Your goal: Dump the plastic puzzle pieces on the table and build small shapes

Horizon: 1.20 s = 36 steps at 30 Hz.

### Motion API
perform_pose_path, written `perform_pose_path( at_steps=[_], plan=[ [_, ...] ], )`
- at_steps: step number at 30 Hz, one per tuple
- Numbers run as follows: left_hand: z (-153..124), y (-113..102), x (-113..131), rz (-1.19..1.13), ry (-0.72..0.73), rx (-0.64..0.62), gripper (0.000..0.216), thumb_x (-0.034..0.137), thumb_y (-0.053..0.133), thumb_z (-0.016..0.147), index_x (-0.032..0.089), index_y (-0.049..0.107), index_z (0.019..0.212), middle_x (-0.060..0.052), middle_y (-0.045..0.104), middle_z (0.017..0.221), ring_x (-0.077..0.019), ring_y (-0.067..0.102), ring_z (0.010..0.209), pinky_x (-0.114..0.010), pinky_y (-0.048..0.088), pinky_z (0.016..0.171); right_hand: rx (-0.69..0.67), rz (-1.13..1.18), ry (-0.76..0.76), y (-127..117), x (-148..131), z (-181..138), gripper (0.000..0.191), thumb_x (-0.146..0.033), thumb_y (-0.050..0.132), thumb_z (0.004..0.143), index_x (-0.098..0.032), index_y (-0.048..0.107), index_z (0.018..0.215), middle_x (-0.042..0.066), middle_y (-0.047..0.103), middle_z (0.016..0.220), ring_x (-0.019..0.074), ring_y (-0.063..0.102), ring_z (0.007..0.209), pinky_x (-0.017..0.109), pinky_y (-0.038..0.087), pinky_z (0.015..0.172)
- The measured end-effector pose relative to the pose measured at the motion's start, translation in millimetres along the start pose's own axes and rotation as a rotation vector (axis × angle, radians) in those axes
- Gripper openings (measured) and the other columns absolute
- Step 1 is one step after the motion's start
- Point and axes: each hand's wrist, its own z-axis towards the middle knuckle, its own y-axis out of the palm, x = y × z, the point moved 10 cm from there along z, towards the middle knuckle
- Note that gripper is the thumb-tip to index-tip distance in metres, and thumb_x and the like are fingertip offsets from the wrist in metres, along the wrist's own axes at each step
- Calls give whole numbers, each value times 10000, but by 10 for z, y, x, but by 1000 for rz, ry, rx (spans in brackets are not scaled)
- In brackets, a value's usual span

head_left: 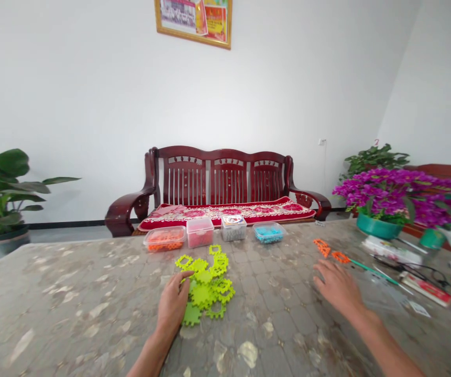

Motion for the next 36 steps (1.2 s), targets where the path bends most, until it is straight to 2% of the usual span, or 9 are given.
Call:
perform_pose_path(
  at_steps=[4, 8, 11, 15, 18, 21, 26, 32, 36],
  plan=[
    [5, 9, -18, 0, -4, -6, 389, 413, 433, 795, 203, 716, 962, -76, 735, 1008, -247, 668, 977, -383, 516, 908, -3, 190, -68, 185, -533, 385, 418, -195, 489, 846, -184, 628, 1240, 113, 605, 1322, 239, 543, 1226, 364, 393, 1057],
    [-15, 17, 20, 19, 23, -5, 371, 407, 420, 847, 208, 705, 978, -69, 732, 1005, -246, 663, 1001, -401, 515, 928, -32, 253, -84, 404, -968, 826, 444, -159, 486, 857, -152, 585, 1289, 123, 584, 1346, 227, 538, 1238, 345, 392, 1057],
    [-96, 59, 261, 96, 202, -45, 333, 367, 433, 888, 237, 705, 1029, -66, 714, 1114, -250, 617, 1125, -440, 466, 1017, -5, 184, -61, 478, -1115, 1122, 442, -172, 500, 872, -162, 563, 1310, 132, 562, 1367, 241, 541, 1223, 360, 410, 1022],
    [-337, 285, 619, 293, 505, -248, 363, 325, 562, 864, 357, 643, 1216, -11, 599, 1364, -276, 443, 1352, -532, 324, 1137, 4, 115, -59, 539, -1227, 1383, 414, -197, 533, 876, -193, 575, 1288, 141, 588, 1318, 267, 570, 1148, 395, 417, 969],
    [-436, 407, 655, 407, 554, -346, 414, 318, 638, 817, 411, 630, 1221, 13, 553, 1416, -314, 400, 1379, -612, 254, 1147, -17, 86, -85, 567, -1292, 1458, 298, -197, 556, 870, -190, 650, 1152, 138, 662, 1145, 270, 593, 1060, 382, 424, 907],
    [-397, 422, 561, 447, 473, -326, 360, 293, 625, 823, 385, 661, 1169, -4, 586, 1372, -318, 431, 1347, -620, 277, 1126, -26, 53, -130, 537, -1357, 1452, 207, -170, 551, 866, -188, 691, 1017, 132, 670, 1072, 263, 593, 1018, 362, 416, 868],
    [-298, 357, 414, 505, 365, -199, 282, 267, 552, 863, 338, 698, 1094, -26, 629, 1304, -318, 457, 1307, -622, 278, 1107, -13, 33, -245, 398, -1561, 1268, 233, -188, 473, 919, -216, 694, 987, 96, 664, 1048, 239, 580, 999, 348, 396, 859],
    [-218, 215, 301, 666, 213, -76, 348, 256, 517, 867, 325, 693, 1159, -74, 614, 1338, -353, 434, 1331, -661, 218, 1109, 40, 53, -383, 110, -2008, 769, 196, -185, 481, 924, -213, 675, 928, 93, 661, 988, 250, 574, 951, 362, 395, 818],
    [-168, 88, 197, 757, 98, -40, 388, 226, 486, 868, 308, 690, 1187, -104, 564, 1402, -373, 399, 1364, -677, 227, 1093, 64, 91, -482, -78, -2431, 381, 140, -200, 523, 919, -222, 660, 932, 70, 657, 981, 250, 573, 939, 372, 402, 820]
  ],
)
